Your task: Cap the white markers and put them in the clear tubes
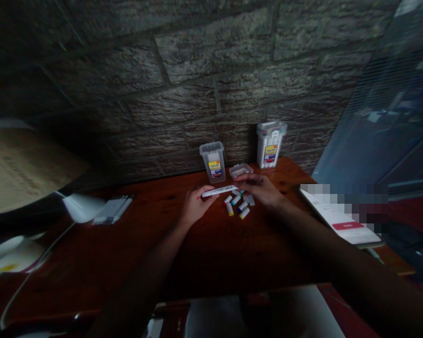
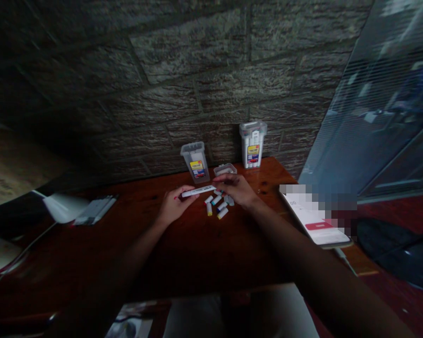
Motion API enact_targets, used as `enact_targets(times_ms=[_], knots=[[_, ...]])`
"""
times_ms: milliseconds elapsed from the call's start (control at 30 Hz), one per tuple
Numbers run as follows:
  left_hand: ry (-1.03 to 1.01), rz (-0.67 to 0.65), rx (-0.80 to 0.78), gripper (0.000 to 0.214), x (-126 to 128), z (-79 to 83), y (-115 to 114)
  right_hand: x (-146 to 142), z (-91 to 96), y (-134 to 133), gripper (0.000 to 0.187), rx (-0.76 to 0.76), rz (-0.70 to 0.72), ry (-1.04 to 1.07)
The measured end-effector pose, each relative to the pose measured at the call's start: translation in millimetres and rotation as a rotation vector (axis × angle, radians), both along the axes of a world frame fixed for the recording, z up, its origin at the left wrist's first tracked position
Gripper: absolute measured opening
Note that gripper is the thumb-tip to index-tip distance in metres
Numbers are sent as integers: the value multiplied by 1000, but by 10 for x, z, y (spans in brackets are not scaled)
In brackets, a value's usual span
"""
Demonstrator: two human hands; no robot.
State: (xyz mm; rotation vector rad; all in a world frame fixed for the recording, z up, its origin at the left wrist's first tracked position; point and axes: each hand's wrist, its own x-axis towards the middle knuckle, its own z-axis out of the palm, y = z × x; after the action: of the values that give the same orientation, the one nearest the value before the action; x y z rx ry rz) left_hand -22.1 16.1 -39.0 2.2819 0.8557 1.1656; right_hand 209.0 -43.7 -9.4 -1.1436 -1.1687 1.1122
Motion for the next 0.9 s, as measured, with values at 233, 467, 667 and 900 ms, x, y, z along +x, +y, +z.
enact_targets(times_ms=[233,467,667,900], knots=[[-3,-25,-24,18,13,5,-24,12,-8,19,21,6,-11,-11],[6,-14,1,13,17,23,-37,-24,26,11,19,-25,-67,9],[-20,-17,-5,13,21,31,-51,4,-14,34,23,-7,-83,-12],[-47,4,13,15,6,-7,-16,-4,-1,7,23,4,-17,-55]])
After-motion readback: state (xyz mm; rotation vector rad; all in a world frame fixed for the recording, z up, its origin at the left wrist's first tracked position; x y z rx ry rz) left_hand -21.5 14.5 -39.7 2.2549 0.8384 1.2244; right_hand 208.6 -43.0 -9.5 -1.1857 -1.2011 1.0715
